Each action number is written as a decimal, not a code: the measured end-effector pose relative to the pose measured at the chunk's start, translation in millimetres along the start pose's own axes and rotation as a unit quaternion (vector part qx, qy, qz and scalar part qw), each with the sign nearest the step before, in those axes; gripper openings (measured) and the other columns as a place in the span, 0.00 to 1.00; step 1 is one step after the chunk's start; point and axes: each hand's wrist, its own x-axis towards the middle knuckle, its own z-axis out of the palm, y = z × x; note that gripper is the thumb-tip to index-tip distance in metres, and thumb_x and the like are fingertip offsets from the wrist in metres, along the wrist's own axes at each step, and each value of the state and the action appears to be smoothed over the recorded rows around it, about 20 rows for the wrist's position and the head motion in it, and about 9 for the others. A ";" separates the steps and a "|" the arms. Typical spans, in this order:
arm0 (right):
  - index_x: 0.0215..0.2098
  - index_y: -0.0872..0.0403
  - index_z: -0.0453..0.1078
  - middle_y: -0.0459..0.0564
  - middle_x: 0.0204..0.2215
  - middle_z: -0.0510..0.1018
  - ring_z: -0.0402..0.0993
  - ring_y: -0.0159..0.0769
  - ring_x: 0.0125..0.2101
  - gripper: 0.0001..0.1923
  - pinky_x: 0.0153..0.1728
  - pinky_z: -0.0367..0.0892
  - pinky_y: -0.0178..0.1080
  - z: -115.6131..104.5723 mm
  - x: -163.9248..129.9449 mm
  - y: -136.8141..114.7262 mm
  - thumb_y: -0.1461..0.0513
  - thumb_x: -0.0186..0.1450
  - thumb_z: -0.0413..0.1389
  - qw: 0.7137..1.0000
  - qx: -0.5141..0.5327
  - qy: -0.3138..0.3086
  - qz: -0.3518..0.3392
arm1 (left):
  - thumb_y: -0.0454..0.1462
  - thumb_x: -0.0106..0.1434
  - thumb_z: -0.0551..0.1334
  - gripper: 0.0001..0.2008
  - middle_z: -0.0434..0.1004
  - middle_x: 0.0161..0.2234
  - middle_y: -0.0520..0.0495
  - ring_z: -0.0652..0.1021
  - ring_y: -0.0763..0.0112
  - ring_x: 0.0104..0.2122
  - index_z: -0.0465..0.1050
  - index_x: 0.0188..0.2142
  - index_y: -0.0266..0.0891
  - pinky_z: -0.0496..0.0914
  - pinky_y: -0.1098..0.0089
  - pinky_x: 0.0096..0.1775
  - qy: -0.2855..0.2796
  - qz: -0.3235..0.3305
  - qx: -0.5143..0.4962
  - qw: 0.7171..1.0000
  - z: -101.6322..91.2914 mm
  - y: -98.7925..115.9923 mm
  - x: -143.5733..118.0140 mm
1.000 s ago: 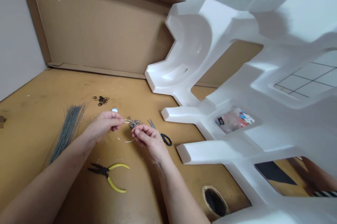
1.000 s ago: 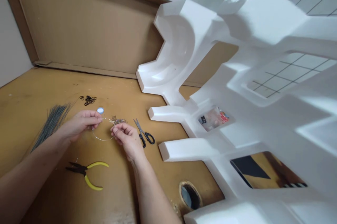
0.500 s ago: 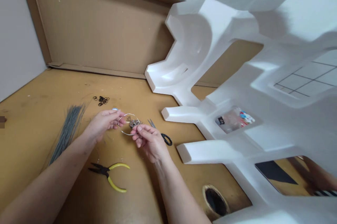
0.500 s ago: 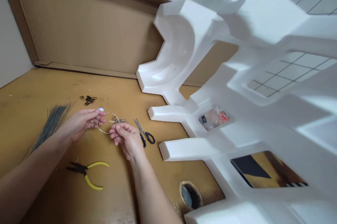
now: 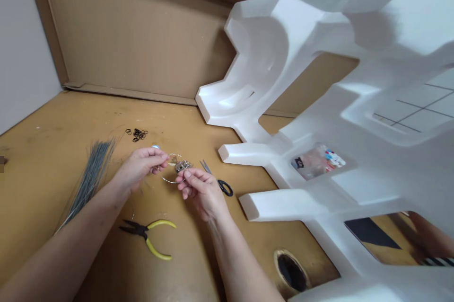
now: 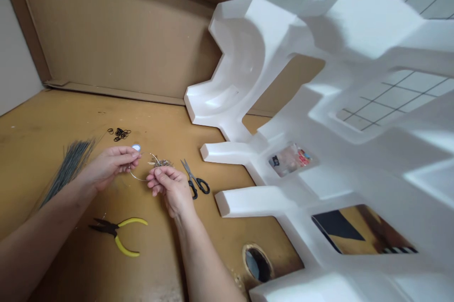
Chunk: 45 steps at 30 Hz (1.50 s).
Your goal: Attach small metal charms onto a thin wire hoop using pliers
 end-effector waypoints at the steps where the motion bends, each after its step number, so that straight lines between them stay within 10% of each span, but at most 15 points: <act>1: 0.21 0.58 0.73 0.47 0.18 0.75 0.67 0.25 0.17 0.08 0.14 0.59 0.27 0.5 -0.3 -0.3 0.60 0.46 0.63 1.000 0.000 -0.001 0.001 | 0.38 0.41 0.66 0.09 0.69 0.18 0.53 0.67 0.81 0.20 0.70 0.21 0.34 0.59 0.76 0.25 0.001 0.001 0.002 1.000 -0.2 -0.1 -0.1; 45: 0.21 0.59 0.73 0.48 0.19 0.77 0.72 0.27 0.18 0.08 0.18 0.68 0.26 -3.2 4.0 0.0 0.61 0.45 0.64 0.997 0.058 0.044 -0.029 | 0.36 0.41 0.66 0.08 0.72 0.21 0.51 0.70 0.79 0.22 0.72 0.22 0.33 0.60 0.77 0.25 -0.004 0.008 -0.013 1.000 0.6 -4.7 2.0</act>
